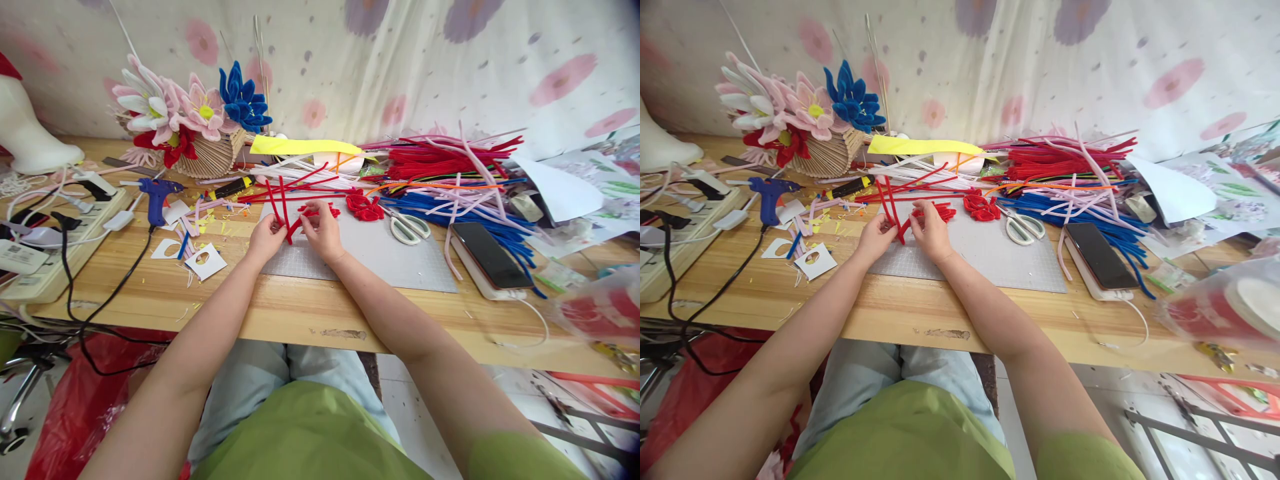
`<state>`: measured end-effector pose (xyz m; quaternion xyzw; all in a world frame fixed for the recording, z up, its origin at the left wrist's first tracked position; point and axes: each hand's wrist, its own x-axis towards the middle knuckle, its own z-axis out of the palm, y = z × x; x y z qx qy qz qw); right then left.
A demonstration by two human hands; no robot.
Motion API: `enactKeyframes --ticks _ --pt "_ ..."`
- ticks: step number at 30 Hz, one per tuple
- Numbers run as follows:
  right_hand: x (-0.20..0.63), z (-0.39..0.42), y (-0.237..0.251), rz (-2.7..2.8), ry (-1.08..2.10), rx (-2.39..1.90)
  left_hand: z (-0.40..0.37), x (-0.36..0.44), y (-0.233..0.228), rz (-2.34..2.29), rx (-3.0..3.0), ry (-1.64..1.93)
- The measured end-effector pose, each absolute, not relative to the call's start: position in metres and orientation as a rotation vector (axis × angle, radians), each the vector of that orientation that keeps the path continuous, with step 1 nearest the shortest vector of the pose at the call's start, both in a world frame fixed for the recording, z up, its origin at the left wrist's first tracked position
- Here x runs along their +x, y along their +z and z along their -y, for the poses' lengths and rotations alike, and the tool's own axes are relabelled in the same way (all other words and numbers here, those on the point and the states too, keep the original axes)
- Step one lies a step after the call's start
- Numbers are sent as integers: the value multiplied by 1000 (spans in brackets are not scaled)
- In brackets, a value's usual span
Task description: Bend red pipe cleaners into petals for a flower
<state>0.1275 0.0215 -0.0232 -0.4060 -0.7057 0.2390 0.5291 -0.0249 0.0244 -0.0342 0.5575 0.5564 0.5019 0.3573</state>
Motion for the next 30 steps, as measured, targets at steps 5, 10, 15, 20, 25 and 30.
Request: enactKeyframes --ticks 5,10,15,20,25,30 --pt "132 -22 -20 1790 344 -1017 -20 -25 -29 -1344 1510 1275" --pt "129 -18 -15 1968 184 -1025 -16 -24 -23 -1264 1569 1279" --pt "125 -15 -12 2106 211 -1032 -15 -20 -22 -1195 1391 1324" --pt "121 -17 -16 1970 461 -1023 -14 -17 -16 -1184 1122 1453" --pt "120 -13 -15 1961 630 -1062 -11 -15 -6 -1139 951 1482" --pt "120 -8 -11 2091 524 -1119 -9 -16 -4 -1194 1005 1440"
